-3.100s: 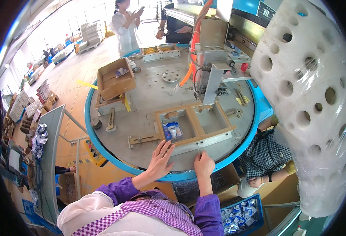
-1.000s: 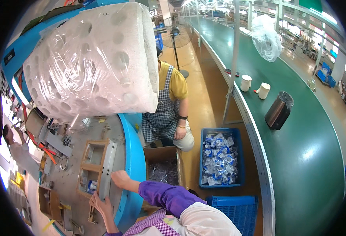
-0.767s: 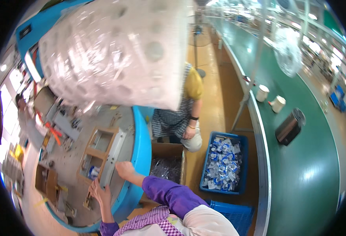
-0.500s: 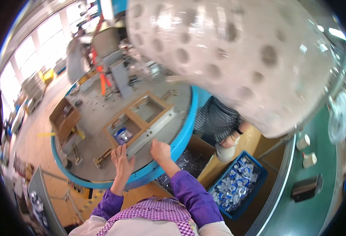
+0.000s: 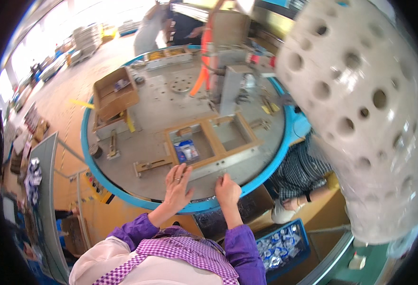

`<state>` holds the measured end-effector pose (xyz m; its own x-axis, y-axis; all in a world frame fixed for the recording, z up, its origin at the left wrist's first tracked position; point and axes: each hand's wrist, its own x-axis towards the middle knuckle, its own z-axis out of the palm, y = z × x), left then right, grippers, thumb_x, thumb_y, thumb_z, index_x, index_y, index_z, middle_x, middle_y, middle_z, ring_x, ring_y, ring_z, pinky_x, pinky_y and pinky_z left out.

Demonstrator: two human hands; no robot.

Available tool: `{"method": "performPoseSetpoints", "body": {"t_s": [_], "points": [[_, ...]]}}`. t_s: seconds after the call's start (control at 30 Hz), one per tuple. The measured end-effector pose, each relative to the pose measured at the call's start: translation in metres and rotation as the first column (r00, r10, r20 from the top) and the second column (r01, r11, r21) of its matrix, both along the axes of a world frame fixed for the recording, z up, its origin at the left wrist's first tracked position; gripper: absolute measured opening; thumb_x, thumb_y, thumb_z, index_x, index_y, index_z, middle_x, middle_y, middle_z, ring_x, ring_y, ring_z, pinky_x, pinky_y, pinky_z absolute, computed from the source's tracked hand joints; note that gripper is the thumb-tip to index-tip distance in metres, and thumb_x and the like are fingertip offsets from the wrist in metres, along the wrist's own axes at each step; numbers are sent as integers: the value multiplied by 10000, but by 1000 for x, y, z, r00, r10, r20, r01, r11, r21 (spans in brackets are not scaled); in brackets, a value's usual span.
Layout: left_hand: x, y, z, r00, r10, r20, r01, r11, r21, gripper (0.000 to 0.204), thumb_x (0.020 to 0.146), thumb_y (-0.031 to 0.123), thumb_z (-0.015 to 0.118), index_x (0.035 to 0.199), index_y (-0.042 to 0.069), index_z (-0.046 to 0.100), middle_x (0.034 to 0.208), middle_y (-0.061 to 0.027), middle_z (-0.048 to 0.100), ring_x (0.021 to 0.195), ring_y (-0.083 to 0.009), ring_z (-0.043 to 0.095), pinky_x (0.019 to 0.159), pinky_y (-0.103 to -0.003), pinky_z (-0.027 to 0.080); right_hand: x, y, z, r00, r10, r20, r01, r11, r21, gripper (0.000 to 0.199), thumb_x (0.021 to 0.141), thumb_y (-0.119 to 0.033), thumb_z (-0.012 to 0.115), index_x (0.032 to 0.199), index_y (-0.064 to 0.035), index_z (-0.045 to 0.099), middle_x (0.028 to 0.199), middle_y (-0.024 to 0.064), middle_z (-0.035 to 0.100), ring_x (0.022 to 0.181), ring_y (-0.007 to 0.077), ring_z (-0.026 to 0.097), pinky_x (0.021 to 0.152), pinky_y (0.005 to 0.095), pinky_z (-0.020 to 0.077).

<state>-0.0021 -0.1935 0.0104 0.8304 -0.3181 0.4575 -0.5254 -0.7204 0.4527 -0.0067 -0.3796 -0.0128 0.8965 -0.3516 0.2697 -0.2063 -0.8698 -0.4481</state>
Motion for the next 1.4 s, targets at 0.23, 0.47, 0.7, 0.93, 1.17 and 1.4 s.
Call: {"method": "performPoseSetpoints", "body": {"t_s": [0.23,0.47,0.7,0.93,1.17,1.4], "points": [[3,2,-6,1000,-11,-28,11,1000,-16,705,672,119,664,1321,100,391,1382,-134,318,1292,-313,255,1050,-443,195,-1,-2,0,999,30,21,-30,999,19,227,822,-260,540,731,-53,551,641,184,595,596,393,576,543,476,434],[-3,14,-9,998,8,-66,-10,1000,-29,725,671,110,641,1335,78,351,1363,-162,331,1288,-336,258,1034,-482,210,4,8,-9,992,109,57,-106,993,-49,199,831,-233,518,740,-55,528,669,219,579,626,424,565,545,502,425],[5,-7,-22,991,-44,129,59,992,-115,720,672,96,637,1330,77,346,1324,-166,355,1288,-333,261,1041,-481,203,-3,-11,-1,990,128,65,-126,992,-33,198,834,-204,543,750,-24,543,705,207,594,633,408,566,538,454,430],[4,16,-11,999,51,7,-50,998,-41,691,634,80,669,1279,73,419,1311,-149,377,1255,-346,295,1024,-455,258,12,12,-6,993,115,-30,-115,993,14,207,810,-235,539,720,-48,548,663,210,576,640,416,567,560,483,435],[7,-3,1,999,-25,-22,25,999,-22,707,641,94,698,1291,91,418,1327,-132,365,1255,-343,284,1017,-450,265,6,-7,-6,997,49,55,-49,999,0,244,841,-275,509,714,-67,510,598,196,575,559,397,566,522,497,431],[3,-2,2,999,7,-32,-7,1000,16,704,643,83,689,1294,107,423,1329,-125,356,1256,-328,278,1025,-446,247,2,-2,-5,993,72,95,-77,996,52,230,844,-274,510,726,-78,486,578,175,575,534,374,569,497,478,427]]}}
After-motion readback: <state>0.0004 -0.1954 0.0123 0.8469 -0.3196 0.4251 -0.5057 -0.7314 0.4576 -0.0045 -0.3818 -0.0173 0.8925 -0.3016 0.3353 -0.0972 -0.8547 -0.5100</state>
